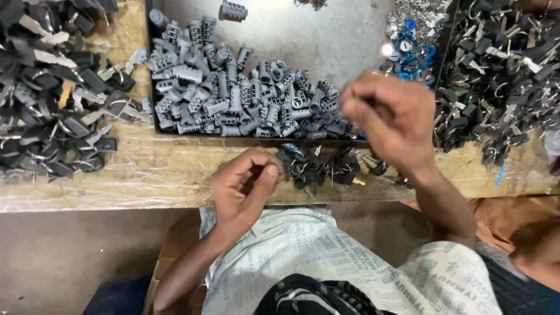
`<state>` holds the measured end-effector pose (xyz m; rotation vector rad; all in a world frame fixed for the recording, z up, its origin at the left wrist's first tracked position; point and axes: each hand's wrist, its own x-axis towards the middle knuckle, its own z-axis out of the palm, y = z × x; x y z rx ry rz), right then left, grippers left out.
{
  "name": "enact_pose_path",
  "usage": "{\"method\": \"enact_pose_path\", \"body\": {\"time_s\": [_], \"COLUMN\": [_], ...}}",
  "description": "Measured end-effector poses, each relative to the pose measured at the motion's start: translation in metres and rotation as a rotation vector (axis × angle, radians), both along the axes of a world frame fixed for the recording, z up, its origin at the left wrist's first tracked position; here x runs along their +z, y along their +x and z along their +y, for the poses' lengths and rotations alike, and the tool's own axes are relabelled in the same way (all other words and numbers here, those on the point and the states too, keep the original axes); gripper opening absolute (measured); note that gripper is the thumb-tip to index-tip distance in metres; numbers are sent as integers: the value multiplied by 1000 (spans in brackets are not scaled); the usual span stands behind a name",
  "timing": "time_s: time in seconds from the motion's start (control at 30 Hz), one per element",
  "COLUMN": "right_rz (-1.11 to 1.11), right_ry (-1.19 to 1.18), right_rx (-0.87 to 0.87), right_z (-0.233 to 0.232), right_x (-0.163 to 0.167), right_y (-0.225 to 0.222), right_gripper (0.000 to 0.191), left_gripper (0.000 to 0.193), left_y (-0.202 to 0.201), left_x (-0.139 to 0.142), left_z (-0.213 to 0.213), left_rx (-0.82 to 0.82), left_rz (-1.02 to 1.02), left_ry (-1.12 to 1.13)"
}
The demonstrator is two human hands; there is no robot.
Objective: The person sits at a workbench assembling keys. They pick gray plastic key heads from a tray, insert a metal key blank into a head, press a blue cap onto the assembly, and place the finished key on the table, repeating this cycle continuously.
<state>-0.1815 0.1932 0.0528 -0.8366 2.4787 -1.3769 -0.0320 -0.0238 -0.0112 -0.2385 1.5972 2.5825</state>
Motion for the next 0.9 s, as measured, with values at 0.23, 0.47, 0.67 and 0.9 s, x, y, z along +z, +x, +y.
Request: {"method": "enact_pose_path", "body": {"time_s": [0.23, 0.47, 0.67, 0.9], "right_rz": [-439, -630, -257, 77], "right_ry": [-226, -331, -107, 58], "right_rx": [-28, -214, -238, -69], "right_z": [2, -3, -8, -15], "right_x": [11, 5, 0, 26], "right_y": [99, 109, 113, 77], "right_gripper": [12, 17, 9, 11], "left_gripper": [2, 2, 6, 5], "left_y": [-10, -11, -6, -6], "left_x": [25, 37, 44, 25], "left_z": [6, 8, 16, 3], "left_rx": [-126, -101, -3, -59], "left_rz": [94, 212, 282, 263], "left_ry": [-55, -301, -595, -359]}}
